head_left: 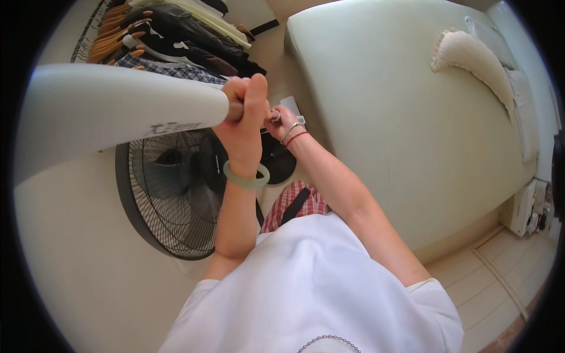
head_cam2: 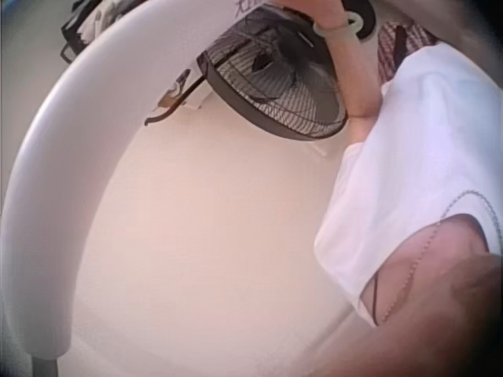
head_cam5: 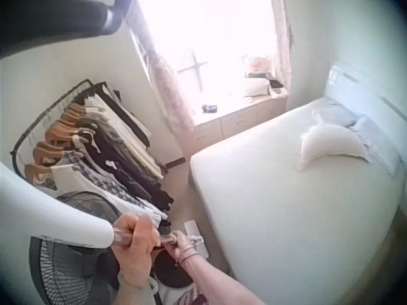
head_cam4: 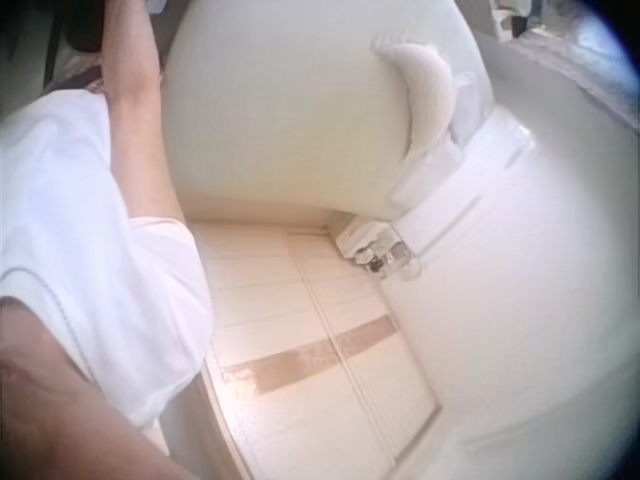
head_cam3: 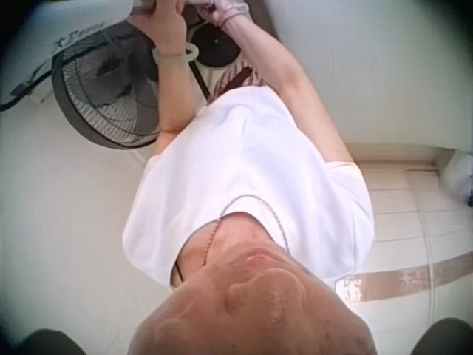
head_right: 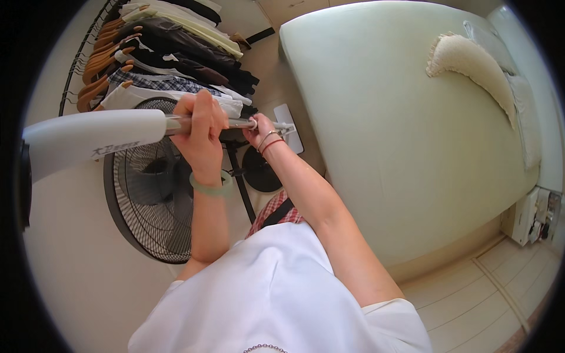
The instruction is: The person mops the floor in a bathroom and a bedroom using a flat mop. They start by wringing the mop in a bucket in the bathroom, then move into the bedroom to clean the tiled floor around a bed, a fan, and a clothes rack.
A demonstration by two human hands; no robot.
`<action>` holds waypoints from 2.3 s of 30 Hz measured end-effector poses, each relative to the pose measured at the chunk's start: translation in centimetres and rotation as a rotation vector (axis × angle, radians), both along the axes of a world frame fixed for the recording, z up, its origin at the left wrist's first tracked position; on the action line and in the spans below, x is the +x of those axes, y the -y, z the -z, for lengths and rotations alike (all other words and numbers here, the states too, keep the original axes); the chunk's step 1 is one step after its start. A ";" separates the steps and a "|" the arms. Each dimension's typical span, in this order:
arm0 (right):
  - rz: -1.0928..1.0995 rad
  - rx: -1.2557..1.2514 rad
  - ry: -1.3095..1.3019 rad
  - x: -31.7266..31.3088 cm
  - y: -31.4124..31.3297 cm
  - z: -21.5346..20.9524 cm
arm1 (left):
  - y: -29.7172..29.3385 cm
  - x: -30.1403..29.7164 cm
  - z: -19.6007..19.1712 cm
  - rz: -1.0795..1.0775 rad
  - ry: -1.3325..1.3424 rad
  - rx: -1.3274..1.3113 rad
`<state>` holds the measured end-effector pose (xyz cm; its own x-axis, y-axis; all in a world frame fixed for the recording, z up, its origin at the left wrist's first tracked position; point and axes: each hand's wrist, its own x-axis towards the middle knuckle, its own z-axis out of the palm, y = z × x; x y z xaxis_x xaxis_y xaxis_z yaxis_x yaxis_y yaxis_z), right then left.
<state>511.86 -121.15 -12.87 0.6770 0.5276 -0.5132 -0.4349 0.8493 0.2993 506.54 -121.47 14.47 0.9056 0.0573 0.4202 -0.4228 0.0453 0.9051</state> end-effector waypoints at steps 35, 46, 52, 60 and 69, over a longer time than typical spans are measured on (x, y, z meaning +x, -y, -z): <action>0.188 -0.048 0.020 60.8 -8.1 -5.0 | -10.4 63.0 -3.8 0.545 -0.069 0.194; 0.628 -0.214 -0.139 78.4 -0.3 2.1 | -7.2 85.3 1.8 1.032 -0.107 0.227; 0.879 -0.170 -0.244 84.1 6.7 4.0 | -4.0 92.8 3.1 1.126 -0.089 0.158; 0.850 0.021 -0.386 84.4 11.3 4.4 | -2.4 93.6 8.3 1.148 -0.023 0.106; 0.687 -0.222 -0.453 87.3 18.3 7.2 | 2.2 95.9 11.7 1.030 -0.056 0.163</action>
